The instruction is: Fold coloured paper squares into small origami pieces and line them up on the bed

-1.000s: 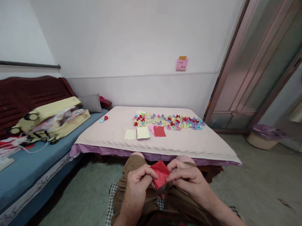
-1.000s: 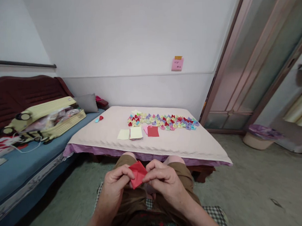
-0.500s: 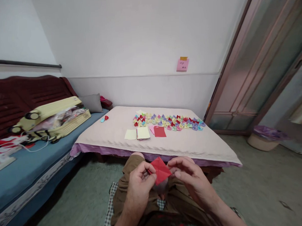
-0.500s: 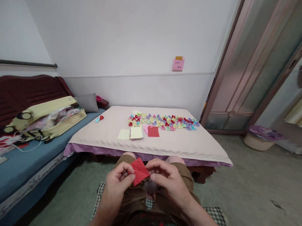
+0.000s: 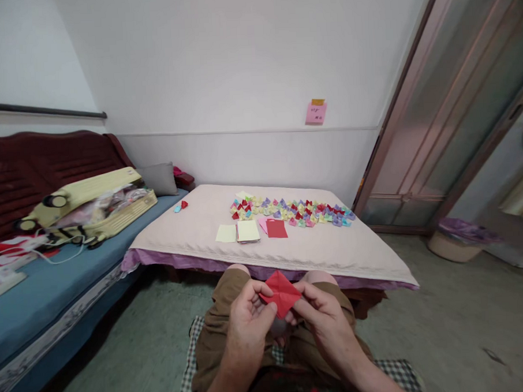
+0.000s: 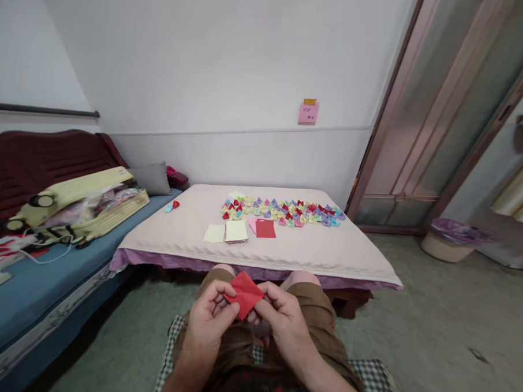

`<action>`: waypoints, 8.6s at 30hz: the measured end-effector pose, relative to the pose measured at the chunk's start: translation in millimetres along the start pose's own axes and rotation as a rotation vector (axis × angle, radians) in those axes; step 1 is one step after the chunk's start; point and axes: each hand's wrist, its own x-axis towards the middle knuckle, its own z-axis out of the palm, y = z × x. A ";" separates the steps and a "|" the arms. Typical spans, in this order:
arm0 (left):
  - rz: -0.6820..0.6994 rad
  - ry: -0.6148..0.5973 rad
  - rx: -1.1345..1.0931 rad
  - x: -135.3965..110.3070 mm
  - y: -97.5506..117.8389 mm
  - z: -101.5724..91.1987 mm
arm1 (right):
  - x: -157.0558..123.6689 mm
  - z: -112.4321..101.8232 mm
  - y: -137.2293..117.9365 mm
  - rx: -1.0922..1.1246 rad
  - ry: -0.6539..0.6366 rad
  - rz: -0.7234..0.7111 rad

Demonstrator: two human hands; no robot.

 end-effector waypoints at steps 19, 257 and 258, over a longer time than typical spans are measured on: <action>-0.036 0.079 -0.108 5.6 -17.3 -11.9 | 5.2 2.8 -8.7 -0.005 -0.091 0.100; 0.371 -0.116 0.669 -5.0 -19.4 -7.4 | -3.4 -13.8 -32.7 -0.702 -0.085 -0.462; 0.359 -0.122 0.635 -4.6 -17.5 -6.9 | -2.4 -14.2 -32.6 -0.684 -0.079 -0.441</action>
